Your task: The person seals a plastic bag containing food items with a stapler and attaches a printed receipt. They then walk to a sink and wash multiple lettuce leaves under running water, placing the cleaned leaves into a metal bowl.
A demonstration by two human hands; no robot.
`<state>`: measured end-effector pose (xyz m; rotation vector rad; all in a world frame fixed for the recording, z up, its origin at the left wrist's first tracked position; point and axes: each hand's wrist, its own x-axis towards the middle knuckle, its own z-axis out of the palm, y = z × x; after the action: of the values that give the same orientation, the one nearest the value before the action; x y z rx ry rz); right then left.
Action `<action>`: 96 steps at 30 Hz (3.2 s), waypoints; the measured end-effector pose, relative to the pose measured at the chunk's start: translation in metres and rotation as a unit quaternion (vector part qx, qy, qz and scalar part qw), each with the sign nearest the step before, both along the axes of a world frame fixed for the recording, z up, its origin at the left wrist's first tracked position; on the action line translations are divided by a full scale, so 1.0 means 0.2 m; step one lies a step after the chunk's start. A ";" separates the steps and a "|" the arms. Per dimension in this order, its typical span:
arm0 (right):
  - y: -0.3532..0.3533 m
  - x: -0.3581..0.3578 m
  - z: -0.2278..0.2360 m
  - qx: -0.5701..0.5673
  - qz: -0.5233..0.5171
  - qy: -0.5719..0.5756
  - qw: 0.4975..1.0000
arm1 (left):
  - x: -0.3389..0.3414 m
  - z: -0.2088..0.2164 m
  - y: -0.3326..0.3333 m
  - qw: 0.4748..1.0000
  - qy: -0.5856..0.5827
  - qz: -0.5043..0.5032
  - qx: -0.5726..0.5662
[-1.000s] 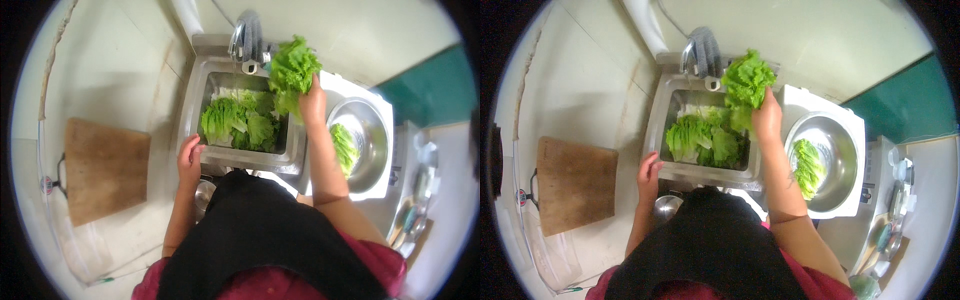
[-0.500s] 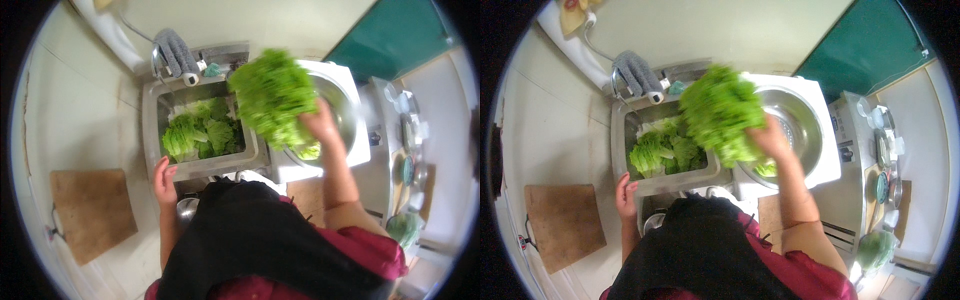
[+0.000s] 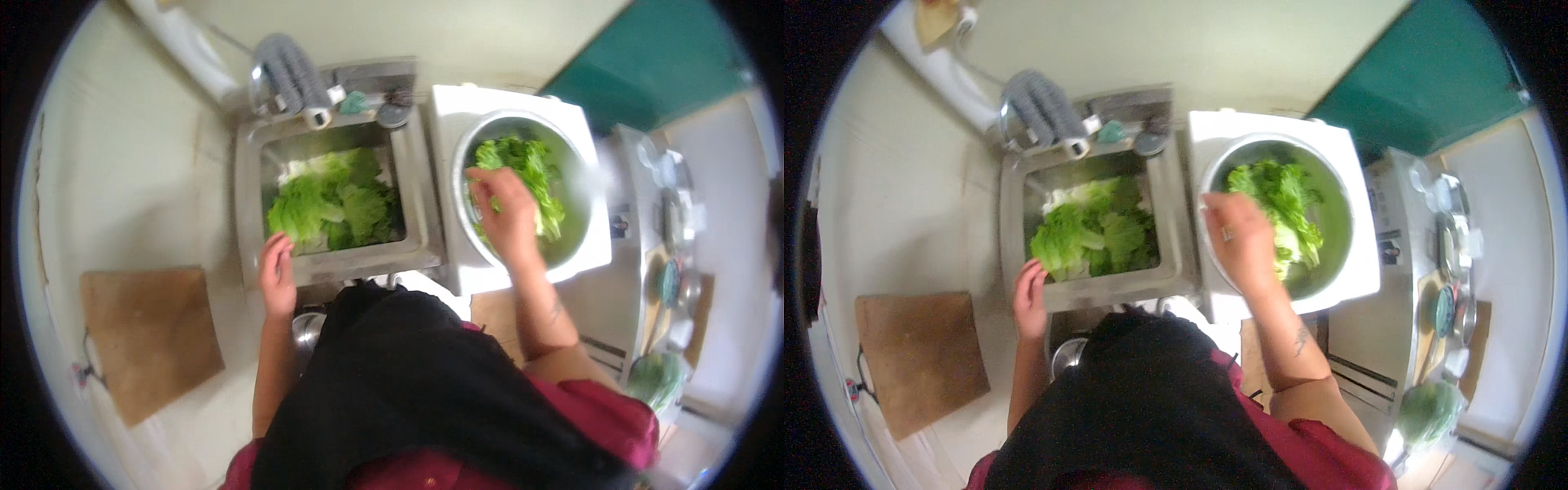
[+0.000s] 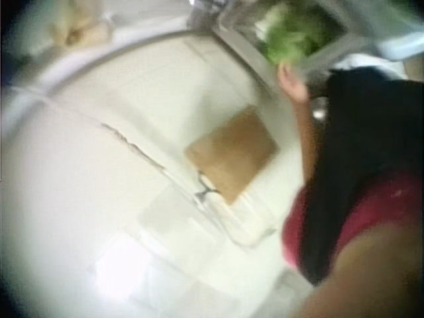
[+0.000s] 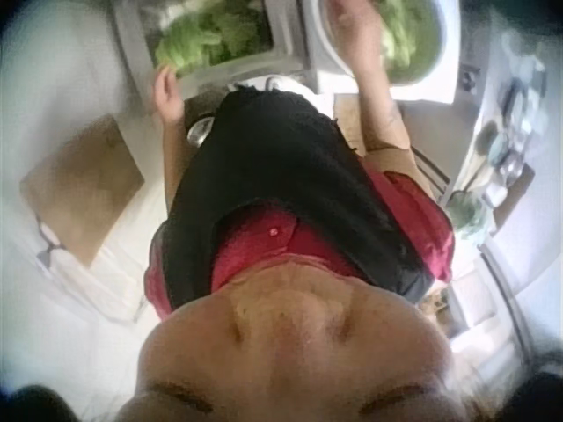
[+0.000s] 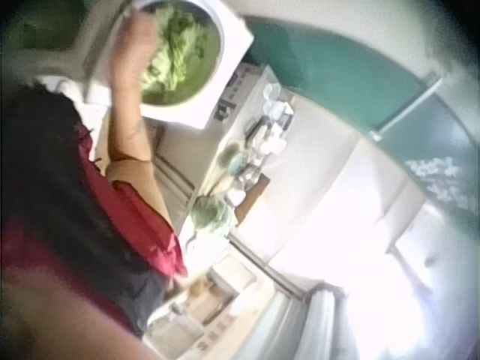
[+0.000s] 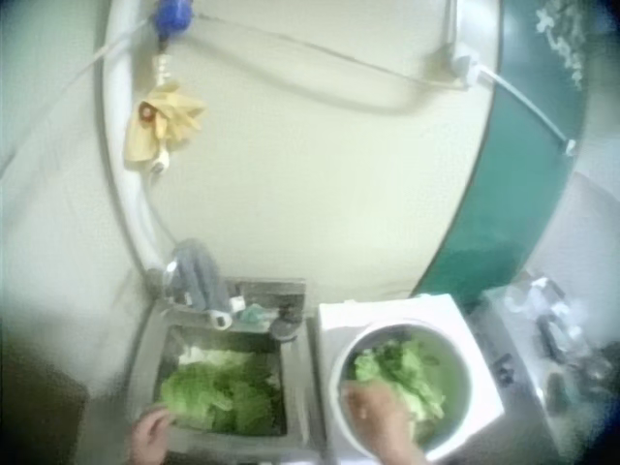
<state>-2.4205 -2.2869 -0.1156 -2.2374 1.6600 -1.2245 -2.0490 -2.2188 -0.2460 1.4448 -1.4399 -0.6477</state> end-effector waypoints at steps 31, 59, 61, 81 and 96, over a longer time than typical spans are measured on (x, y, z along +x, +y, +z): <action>-0.72 0.87 -0.91 0.297 0.172 -0.082 0.936 | 0.07 -0.26 -0.61 0.987 -0.104 -0.083 0.085; -0.88 0.91 -1.43 0.269 -0.039 -0.197 0.942 | 0.11 -0.63 -0.73 0.781 0.469 0.089 0.404; -0.77 0.94 -1.31 0.270 -0.027 -0.394 0.878 | 0.04 -0.62 -0.71 0.769 0.490 0.074 0.405; -0.66 1.06 -1.13 0.467 0.023 -0.599 0.650 | -0.12 -0.52 -0.86 0.772 0.524 0.125 0.337; -0.66 1.07 -1.07 0.404 0.044 -0.691 0.598 | -0.14 -0.44 -0.98 0.727 0.618 0.082 0.286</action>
<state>-2.2062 -2.4186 -0.3287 -0.3655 0.9329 -1.1621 -2.0763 -2.4144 -0.3334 1.0624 -0.0191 -1.6189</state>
